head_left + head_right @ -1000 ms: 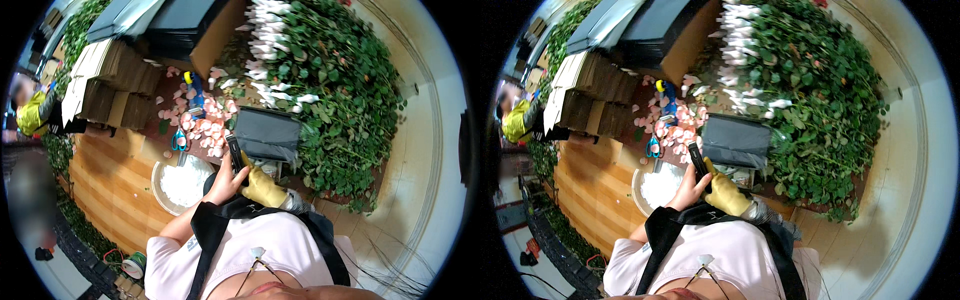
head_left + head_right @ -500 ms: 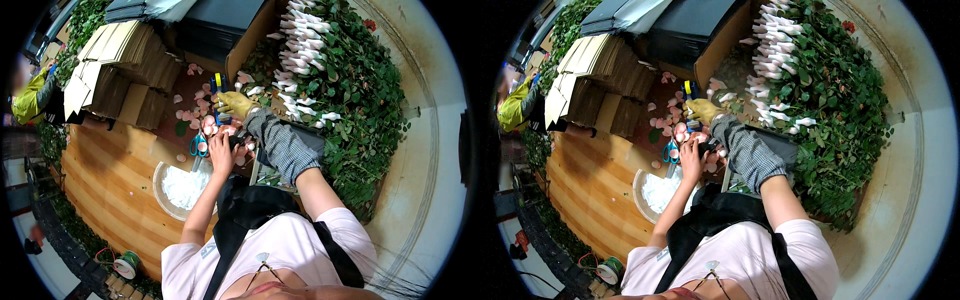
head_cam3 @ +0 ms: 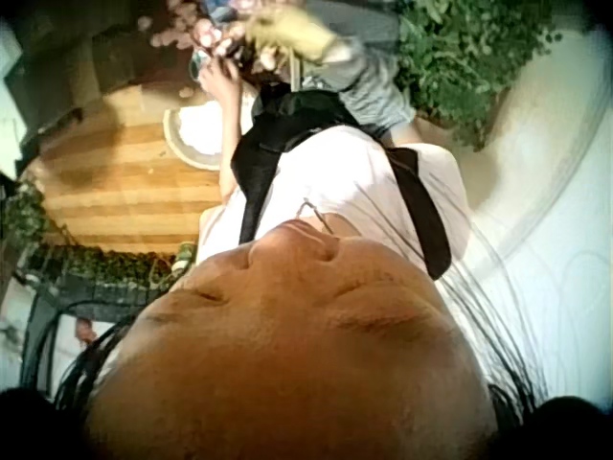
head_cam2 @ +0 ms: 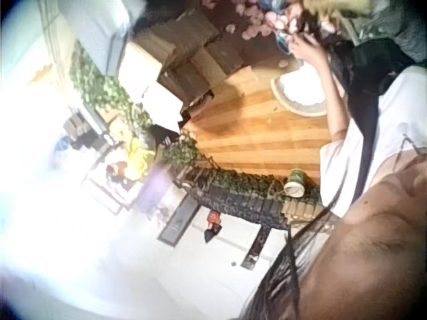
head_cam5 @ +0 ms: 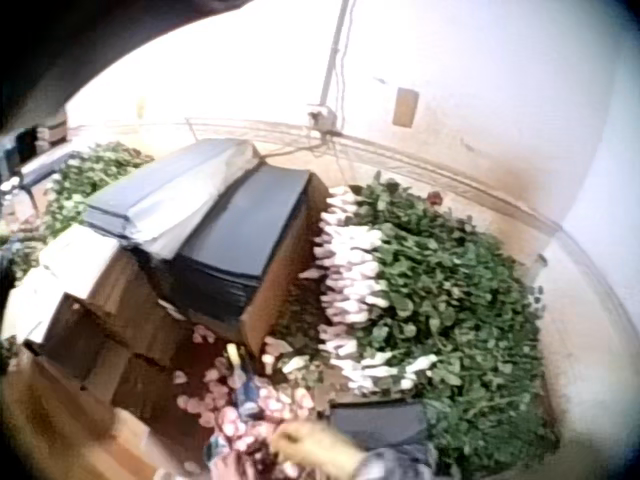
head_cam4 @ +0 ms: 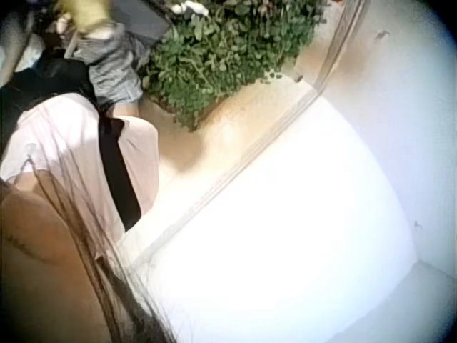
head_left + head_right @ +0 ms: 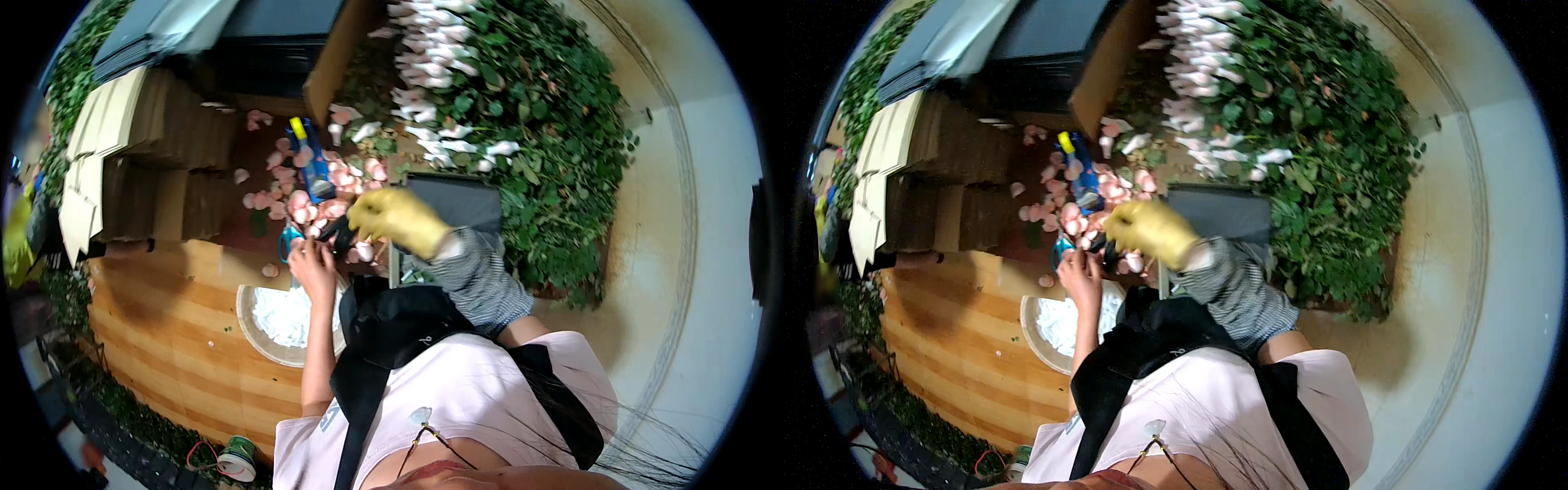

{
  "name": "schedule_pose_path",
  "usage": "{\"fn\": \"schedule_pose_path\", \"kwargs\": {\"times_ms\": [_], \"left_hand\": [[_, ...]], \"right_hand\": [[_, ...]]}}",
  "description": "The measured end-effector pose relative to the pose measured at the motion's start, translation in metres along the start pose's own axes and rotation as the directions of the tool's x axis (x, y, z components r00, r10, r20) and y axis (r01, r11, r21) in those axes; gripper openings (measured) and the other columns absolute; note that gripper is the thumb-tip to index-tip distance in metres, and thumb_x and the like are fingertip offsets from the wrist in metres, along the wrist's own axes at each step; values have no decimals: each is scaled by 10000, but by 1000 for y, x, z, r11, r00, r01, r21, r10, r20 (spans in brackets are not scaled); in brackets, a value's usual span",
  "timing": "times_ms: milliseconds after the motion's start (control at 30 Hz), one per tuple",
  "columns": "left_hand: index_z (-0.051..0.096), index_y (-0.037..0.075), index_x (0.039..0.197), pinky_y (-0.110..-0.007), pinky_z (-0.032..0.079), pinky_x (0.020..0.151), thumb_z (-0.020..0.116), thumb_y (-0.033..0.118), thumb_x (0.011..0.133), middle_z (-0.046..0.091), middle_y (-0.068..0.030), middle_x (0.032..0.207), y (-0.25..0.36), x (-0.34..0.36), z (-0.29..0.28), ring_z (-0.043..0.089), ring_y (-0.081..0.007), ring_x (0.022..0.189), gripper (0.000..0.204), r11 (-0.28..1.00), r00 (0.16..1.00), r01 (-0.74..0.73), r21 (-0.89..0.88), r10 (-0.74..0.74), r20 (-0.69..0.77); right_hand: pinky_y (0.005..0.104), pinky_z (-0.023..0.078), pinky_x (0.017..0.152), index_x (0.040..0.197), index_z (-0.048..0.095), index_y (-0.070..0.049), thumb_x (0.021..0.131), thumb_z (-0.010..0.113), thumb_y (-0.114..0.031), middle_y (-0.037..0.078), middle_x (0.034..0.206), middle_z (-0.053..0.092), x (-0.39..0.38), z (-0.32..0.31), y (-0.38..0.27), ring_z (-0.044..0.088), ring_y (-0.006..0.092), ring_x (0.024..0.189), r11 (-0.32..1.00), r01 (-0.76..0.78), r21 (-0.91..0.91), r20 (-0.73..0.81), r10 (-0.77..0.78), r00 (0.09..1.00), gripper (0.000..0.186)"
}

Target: The person arranges artificial pink roses into a black foam block, adjusting the petals and positioning the stems. They then place the foam block into a cardboard box and continue arranging more flowers into the box.

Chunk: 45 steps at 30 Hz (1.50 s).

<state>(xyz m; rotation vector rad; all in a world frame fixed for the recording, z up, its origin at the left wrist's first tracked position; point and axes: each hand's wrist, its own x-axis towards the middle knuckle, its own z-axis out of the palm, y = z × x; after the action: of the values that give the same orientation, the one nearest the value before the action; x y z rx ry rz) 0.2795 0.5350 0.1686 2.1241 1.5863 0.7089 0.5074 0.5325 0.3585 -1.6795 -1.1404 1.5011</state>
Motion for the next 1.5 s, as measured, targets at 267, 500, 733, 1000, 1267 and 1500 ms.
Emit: {"fn": "schedule_pose_path", "kwargs": {"times_ms": [267,500,733,1000,1267,1500], "left_hand": [[692,46,1169,-489,431,991,706,154,903,628,-157,1172,31,3,10,548,-378,1147,288,995,992,-70,-68,77,101],[697,42,1139,-488,425,1002,692,128,917,629,-169,1159,12,3,-7,544,-389,1138,238,994,1000,-12,-113,15,26],[686,18,1156,-465,441,985,665,101,930,644,-189,1136,12,23,-11,571,-375,1112,241,977,998,40,-208,-30,53],[688,-31,1200,-345,526,854,581,276,1056,725,-119,1072,-1,75,-12,681,-222,953,355,700,930,366,-613,-292,221],[762,-41,913,-242,454,537,659,216,1016,702,-22,702,8,116,21,608,-82,586,295,773,854,410,-484,-138,502],[735,21,841,-218,450,566,624,274,1046,693,-30,716,56,105,41,594,-78,616,344,672,599,518,-529,156,785]], "right_hand": [[327,542,585,891,753,-29,1007,587,-510,98,795,751,-56,-98,64,686,201,658,746,-584,-320,-113,582,805,523],[367,557,780,805,800,-101,1007,455,-546,47,892,778,-81,-109,4,722,214,833,250,-340,-906,20,830,557,599],[311,533,859,1426,486,54,1017,649,-312,146,1179,678,99,-25,2,624,164,1001,948,255,191,-151,-228,962,572],[297,531,682,887,659,-45,965,644,-145,32,801,683,105,21,29,646,124,750,940,264,217,55,-282,958,128],[315,558,728,948,707,-33,977,596,-269,65,834,739,10,95,120,716,146,749,971,-149,185,184,115,976,262],[318,555,777,1013,681,-10,1009,584,-268,82,902,729,-51,33,45,714,161,837,952,146,268,60,-168,984,276]]}}
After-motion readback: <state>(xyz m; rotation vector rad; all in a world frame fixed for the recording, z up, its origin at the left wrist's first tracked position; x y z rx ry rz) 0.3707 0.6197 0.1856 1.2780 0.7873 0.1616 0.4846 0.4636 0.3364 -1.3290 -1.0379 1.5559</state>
